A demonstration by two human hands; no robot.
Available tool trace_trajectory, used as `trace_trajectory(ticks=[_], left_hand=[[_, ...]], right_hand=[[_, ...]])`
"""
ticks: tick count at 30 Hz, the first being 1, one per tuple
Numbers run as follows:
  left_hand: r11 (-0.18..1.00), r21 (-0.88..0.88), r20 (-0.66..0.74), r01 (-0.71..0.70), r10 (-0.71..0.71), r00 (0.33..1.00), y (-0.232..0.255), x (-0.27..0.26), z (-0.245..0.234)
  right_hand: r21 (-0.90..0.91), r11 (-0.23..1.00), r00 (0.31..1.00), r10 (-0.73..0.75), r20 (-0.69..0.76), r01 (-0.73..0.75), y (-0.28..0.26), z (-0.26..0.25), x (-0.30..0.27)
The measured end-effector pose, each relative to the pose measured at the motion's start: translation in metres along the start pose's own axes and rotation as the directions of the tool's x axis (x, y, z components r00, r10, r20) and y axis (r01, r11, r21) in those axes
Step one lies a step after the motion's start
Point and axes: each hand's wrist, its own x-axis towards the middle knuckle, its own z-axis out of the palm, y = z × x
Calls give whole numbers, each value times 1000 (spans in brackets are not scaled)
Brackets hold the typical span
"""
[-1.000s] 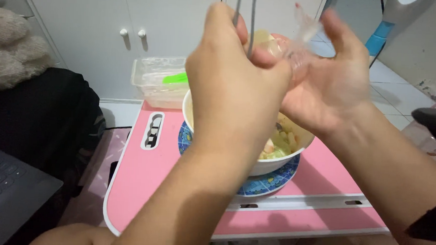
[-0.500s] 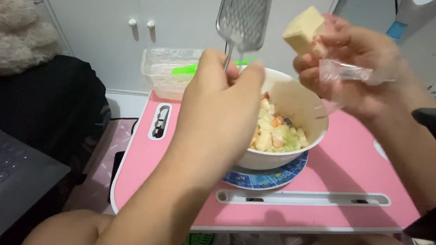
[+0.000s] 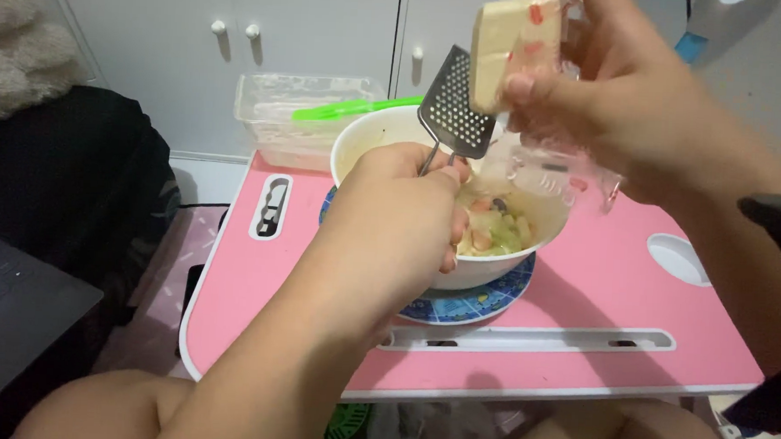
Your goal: Grating a block of cheese over a bowl of salad on a small portable table.
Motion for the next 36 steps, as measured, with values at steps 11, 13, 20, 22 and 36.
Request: trace_trajectory(ticks=[11, 13, 20, 22, 36], left_hand=[[991, 136, -48, -10, 17, 999, 21, -7, 16], [987, 156, -66, -30, 41, 997, 14, -3, 18], [944, 284, -111, -170, 208, 972, -7, 9, 21], [946, 276, -121, -168, 208, 971, -7, 9, 22], [981, 189, -96, -43, 62, 993, 4, 4, 14]], right_hand=[[-564, 809, 984, -102, 147, 168, -11, -6, 7], [-572, 820, 992, 82, 93, -14, -31, 4, 11], [-564, 822, 994, 106, 23, -74, -22, 14, 21], [-450, 860, 969, 241, -59, -241, -24, 19, 23], [46, 935, 913, 354, -203, -352, 10, 31, 31]])
